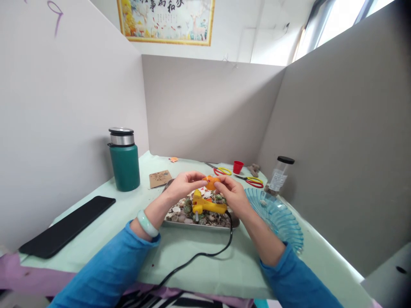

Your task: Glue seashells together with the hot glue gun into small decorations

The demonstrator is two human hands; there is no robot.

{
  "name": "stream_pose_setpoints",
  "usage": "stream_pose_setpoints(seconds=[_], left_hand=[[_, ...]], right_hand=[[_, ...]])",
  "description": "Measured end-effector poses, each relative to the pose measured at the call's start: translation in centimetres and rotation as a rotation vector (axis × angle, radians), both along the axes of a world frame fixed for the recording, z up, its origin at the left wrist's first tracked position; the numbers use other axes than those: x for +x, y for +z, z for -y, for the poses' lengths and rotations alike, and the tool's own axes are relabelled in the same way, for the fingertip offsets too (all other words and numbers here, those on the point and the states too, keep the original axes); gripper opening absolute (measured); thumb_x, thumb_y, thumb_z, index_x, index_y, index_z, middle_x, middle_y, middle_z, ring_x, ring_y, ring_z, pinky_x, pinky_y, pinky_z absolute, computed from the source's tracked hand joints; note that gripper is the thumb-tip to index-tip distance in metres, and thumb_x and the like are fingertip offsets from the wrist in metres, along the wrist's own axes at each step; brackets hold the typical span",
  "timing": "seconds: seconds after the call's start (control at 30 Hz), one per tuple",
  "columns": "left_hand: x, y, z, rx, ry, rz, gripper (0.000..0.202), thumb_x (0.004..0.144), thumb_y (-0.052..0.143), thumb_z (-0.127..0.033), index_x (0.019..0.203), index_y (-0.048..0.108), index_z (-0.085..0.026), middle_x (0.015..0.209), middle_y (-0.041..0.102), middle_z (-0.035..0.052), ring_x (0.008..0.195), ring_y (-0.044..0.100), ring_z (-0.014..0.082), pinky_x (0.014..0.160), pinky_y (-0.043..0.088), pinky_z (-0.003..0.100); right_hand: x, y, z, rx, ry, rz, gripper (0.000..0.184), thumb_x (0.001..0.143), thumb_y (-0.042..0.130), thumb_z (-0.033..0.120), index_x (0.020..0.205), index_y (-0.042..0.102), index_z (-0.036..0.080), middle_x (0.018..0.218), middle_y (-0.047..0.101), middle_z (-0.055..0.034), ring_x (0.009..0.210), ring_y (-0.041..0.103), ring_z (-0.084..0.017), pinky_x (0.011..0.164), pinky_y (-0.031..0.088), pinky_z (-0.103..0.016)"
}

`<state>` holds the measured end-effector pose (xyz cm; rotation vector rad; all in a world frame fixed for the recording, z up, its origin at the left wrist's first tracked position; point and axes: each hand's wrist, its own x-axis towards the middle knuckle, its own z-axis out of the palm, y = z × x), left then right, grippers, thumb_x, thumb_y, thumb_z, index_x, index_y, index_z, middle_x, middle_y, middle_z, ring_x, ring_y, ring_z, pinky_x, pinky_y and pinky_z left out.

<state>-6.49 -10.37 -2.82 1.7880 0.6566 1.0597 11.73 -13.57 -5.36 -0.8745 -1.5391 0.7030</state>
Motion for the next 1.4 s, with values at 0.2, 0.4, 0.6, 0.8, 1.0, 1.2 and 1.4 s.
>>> stream_pose_setpoints(seconds=[0.2,0.4,0.6,0.8,1.0,1.2,1.4], left_hand=[[0.1,-0.3,0.0,0.018,0.034,-0.001,0.030,0.072,0.066,-0.038,0.089,0.069,-0.014,0.086,0.069,0.0062,0.079,0.060,0.0166,0.074,0.046,0.028],[-0.1,-0.2,-0.2,0.073,0.105,-0.019,0.027,0.071,0.065,-0.039,0.078,0.069,-0.014,0.075,0.068,0.0045,0.070,0.059,0.0158,0.066,0.045,0.026],[0.0,-0.2,-0.2,0.055,0.097,-0.010,0.027,0.071,0.066,-0.038,0.085,0.070,-0.015,0.084,0.070,0.0059,0.077,0.061,0.0174,0.071,0.047,0.028],[0.2,-0.2,-0.1,0.137,0.134,0.002,0.023,0.071,0.066,-0.036,0.080,0.068,-0.015,0.077,0.069,0.0043,0.072,0.061,0.0164,0.067,0.047,0.027],[0.4,0.0,0.9,0.527,0.311,-0.087,0.015,0.077,0.061,-0.031,0.078,0.068,-0.018,0.079,0.069,0.0056,0.076,0.061,0.0184,0.073,0.046,0.030],[0.5,-0.2,1.1,0.832,0.259,-0.144,0.012,0.083,0.055,-0.024,0.085,0.067,-0.019,0.085,0.068,0.0072,0.082,0.059,0.0180,0.078,0.046,0.032],[0.6,-0.8,0.4,1.082,0.251,-0.128,0.011,0.081,0.056,-0.017,0.087,0.066,-0.018,0.086,0.069,0.0068,0.080,0.059,0.0168,0.074,0.047,0.032]], right_hand=[[0.0,-0.2,0.0,0.002,0.043,0.009,0.015,0.082,0.054,0.034,0.084,0.058,0.020,0.068,0.056,0.0029,0.064,0.052,-0.012,0.066,0.043,-0.024],[0.1,-0.3,-0.1,-0.018,0.051,0.037,0.018,0.082,0.053,0.037,0.083,0.058,0.019,0.069,0.057,0.0017,0.065,0.052,-0.012,0.065,0.042,-0.025],[0.1,-0.3,-0.1,-0.012,0.022,0.016,0.016,0.082,0.053,0.034,0.083,0.058,0.019,0.070,0.057,0.0022,0.064,0.051,-0.012,0.064,0.042,-0.024],[-0.1,-0.4,-0.3,0.026,-0.014,-0.001,0.019,0.080,0.056,0.032,0.094,0.058,0.020,0.081,0.060,-0.0004,0.070,0.055,-0.013,0.068,0.045,-0.026],[-0.3,-0.8,-0.6,0.129,-0.148,0.024,0.023,0.077,0.061,0.028,0.098,0.057,0.021,0.091,0.059,-0.0022,0.073,0.057,-0.013,0.070,0.048,-0.028],[-0.1,-0.5,-0.5,0.262,-0.155,0.039,0.016,0.079,0.058,0.027,0.094,0.060,0.022,0.101,0.056,-0.0046,0.088,0.058,-0.016,0.073,0.051,-0.029],[0.0,-0.4,-0.1,0.375,-0.271,0.162,0.020,0.082,0.054,0.020,0.100,0.060,0.023,0.102,0.057,-0.0043,0.086,0.057,-0.015,0.071,0.050,-0.028]])
